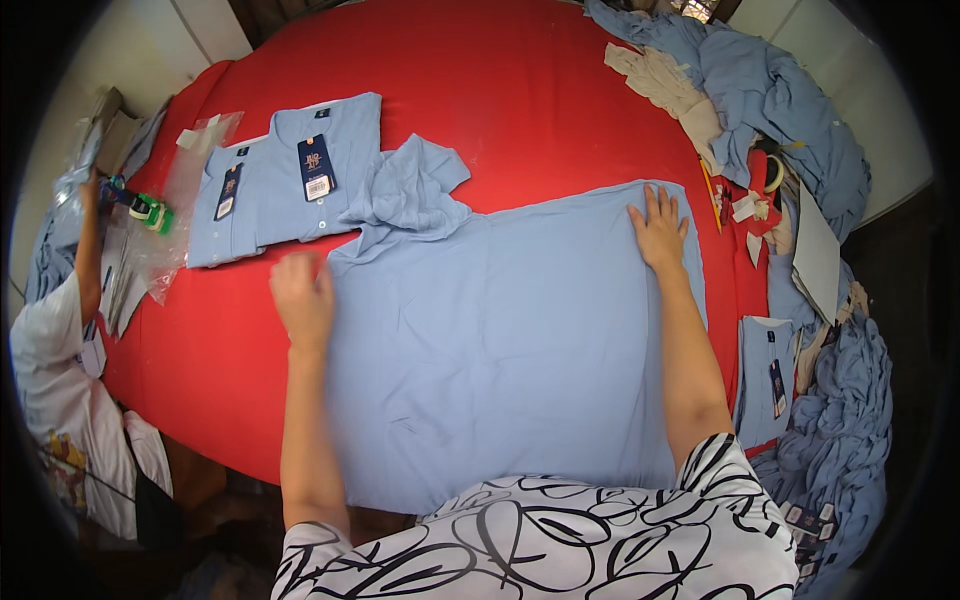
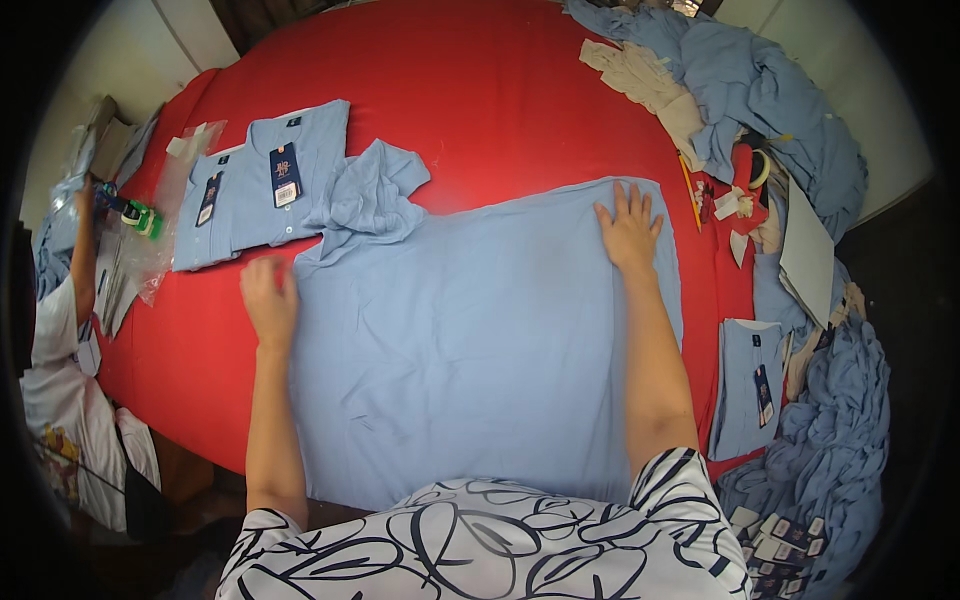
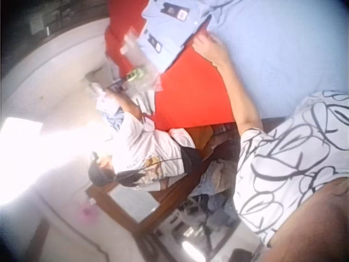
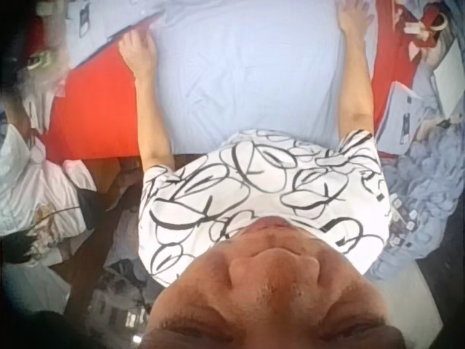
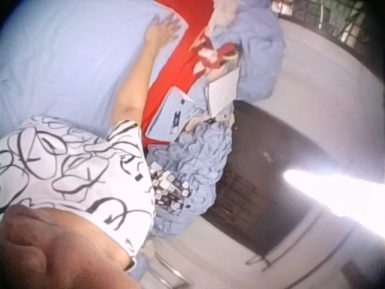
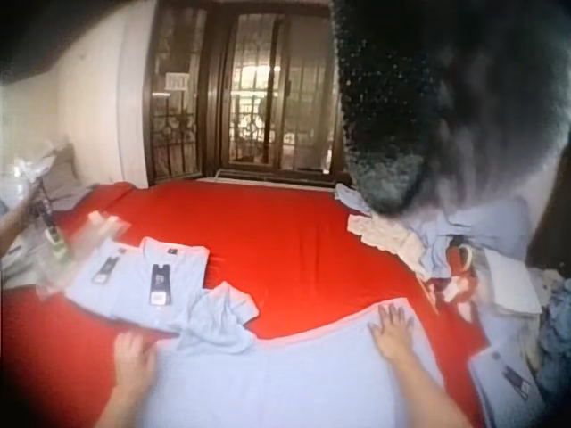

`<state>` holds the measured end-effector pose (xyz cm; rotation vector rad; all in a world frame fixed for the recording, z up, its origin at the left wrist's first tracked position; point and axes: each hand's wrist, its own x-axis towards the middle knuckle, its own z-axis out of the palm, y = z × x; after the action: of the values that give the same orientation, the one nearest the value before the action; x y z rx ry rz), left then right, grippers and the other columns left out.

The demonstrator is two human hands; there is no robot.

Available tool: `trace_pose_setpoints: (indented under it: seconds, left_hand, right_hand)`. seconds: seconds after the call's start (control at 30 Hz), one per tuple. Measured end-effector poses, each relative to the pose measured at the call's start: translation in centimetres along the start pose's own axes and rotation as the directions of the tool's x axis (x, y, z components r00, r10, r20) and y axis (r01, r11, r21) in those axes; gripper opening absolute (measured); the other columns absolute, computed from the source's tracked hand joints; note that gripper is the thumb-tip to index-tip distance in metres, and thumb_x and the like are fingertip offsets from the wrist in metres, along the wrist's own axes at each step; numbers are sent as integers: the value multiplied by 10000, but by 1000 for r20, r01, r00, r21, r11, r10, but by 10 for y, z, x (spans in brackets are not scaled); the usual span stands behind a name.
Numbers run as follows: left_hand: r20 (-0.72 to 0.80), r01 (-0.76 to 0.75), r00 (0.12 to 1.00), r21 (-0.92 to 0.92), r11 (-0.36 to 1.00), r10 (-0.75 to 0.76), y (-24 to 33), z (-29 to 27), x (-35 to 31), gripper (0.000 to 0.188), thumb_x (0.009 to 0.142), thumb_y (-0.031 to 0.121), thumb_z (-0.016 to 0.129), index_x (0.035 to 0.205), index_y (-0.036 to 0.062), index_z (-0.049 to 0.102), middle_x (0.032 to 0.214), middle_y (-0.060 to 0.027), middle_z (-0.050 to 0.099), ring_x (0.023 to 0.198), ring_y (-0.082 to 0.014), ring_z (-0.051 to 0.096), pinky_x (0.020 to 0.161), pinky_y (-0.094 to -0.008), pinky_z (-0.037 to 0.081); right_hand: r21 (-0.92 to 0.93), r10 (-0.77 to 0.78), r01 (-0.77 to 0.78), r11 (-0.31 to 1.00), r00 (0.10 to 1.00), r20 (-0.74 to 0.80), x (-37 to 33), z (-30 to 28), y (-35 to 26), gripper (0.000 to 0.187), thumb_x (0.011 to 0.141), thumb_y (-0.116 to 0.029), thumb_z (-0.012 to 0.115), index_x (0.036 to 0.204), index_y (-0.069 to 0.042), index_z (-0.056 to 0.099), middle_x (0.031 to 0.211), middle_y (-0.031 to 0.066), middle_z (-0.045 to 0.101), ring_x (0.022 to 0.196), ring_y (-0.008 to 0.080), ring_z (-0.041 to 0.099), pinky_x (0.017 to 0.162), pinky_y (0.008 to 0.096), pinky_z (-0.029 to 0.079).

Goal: The person folds a light blue collared shirt on a red table, inserting a piece of cardboard, and سپس places the folded shirt into a plastic bag.

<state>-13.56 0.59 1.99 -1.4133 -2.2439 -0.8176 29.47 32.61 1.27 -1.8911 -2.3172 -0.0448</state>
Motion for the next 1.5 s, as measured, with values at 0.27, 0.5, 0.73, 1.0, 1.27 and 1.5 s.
trace_pose_setpoints:
  seconds: [0.27,0.5,0.73,1.0,1.27,1.5]
  left_hand:
    - [301,-213,923,-117,970,239,46,54,40,344,959,256,557,1228,51,625,1219,-113,621,1164,-361,511,1084,-470,349]
    - [326,-92,944,99,991,55,40,-13,-55,441,976,288,530,1385,121,539,1478,-126,461,1387,-350,371,1154,-512,260]
    - [384,-35,922,200,979,-46,7,-10,-64,533,1019,398,449,1502,178,399,1588,-69,319,1481,-323,229,1199,-508,158]
    - [294,240,932,-56,969,-214,-12,-84,-134,502,957,303,623,1307,-42,521,1322,-232,530,1257,-377,477,1055,-439,379]
    - [512,414,789,-36,910,-339,36,-194,-273,422,843,176,742,1121,-86,560,1105,-244,545,1051,-412,520,950,-432,416]
    - [551,851,506,-444,281,-664,-5,-205,-269,360,913,104,660,1223,-14,521,1142,-163,610,1015,-187,565,912,-327,449]
  right_hand:
    - [155,-171,182,971,982,-79,-1,0,17,507,1014,-393,456,1467,-165,447,1563,144,336,1465,331,254,1186,567,127]
    - [240,-23,53,969,992,-128,-186,-34,104,534,1016,-349,478,1473,-79,418,1567,174,316,1460,346,265,1186,562,133]
    - [-13,38,-39,999,997,-62,-260,-32,127,590,1003,-358,505,1517,-110,356,1586,168,279,1491,320,193,1192,544,107]
    - [564,464,-412,716,884,57,-346,-79,188,371,880,-225,700,1174,-13,624,1163,189,610,1149,366,557,965,386,450]
    - [396,241,-256,882,967,86,-423,-69,203,370,830,-272,747,969,50,630,890,189,601,797,329,580,755,410,468]
    - [432,310,-434,791,892,329,-441,-83,214,227,839,-129,694,973,18,586,833,156,652,760,212,608,740,356,488]
